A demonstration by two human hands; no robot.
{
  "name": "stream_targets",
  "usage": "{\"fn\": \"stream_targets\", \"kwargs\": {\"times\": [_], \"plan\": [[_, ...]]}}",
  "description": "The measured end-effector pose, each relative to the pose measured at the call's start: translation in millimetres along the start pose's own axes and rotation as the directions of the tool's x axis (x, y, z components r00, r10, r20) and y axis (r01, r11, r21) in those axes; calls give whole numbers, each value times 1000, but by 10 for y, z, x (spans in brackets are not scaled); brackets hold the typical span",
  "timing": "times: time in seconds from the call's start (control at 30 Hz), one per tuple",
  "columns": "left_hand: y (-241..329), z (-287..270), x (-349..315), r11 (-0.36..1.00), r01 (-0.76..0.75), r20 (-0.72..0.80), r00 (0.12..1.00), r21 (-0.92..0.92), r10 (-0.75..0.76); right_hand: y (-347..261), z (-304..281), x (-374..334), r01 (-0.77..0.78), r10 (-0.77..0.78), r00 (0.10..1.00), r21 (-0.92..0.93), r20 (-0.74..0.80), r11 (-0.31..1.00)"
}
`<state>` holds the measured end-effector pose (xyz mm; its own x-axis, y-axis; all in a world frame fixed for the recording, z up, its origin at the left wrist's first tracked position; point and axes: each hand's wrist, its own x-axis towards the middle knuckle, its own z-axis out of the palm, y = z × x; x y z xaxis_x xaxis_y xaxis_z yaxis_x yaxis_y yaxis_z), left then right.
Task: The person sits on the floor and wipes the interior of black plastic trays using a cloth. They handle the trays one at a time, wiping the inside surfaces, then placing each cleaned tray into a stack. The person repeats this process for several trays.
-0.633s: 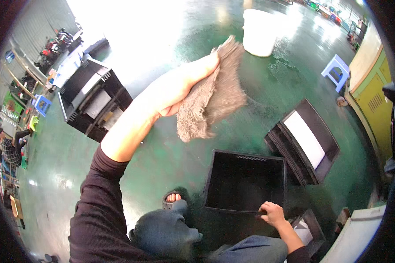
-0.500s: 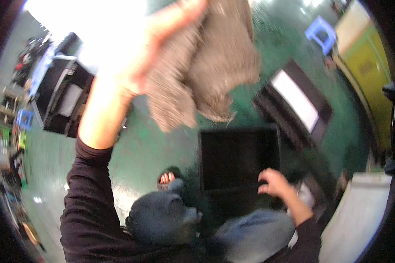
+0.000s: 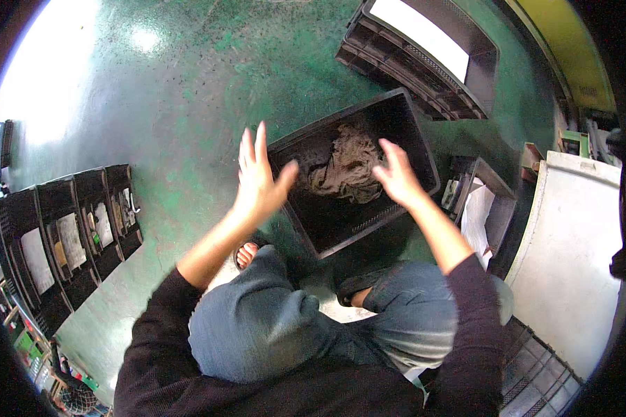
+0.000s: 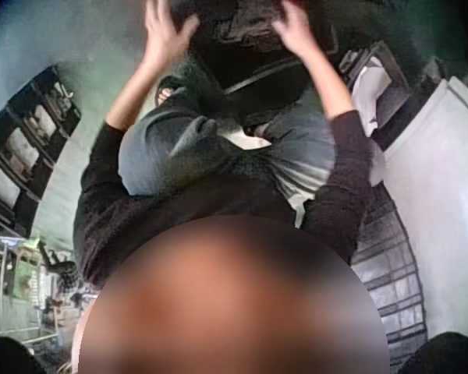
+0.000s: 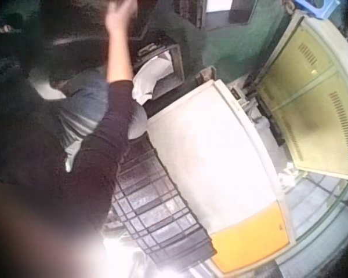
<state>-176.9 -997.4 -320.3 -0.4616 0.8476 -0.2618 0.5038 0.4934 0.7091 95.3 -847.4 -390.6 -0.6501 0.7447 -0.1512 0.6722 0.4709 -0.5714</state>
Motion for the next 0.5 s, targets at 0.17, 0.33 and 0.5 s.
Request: {"fn": "stream_targets", "kwargs": {"times": [0.17, 0.33, 0.5], "plan": [[-381, 519, -172, 966, -79, 55, 994, -245, 96, -970, 1469, 310, 171, -114, 913, -112, 393, 979], [-717, 275, 794, 896, -317, -218, 941, -309, 258, -602, 1193, 984, 196, -202, 975, -62, -98, 979], [-657, 207, 910, 973, -225, -242, 948, -44, 208, -44, 671, 857, -508, 408, 726, -32, -554, 861]]}}
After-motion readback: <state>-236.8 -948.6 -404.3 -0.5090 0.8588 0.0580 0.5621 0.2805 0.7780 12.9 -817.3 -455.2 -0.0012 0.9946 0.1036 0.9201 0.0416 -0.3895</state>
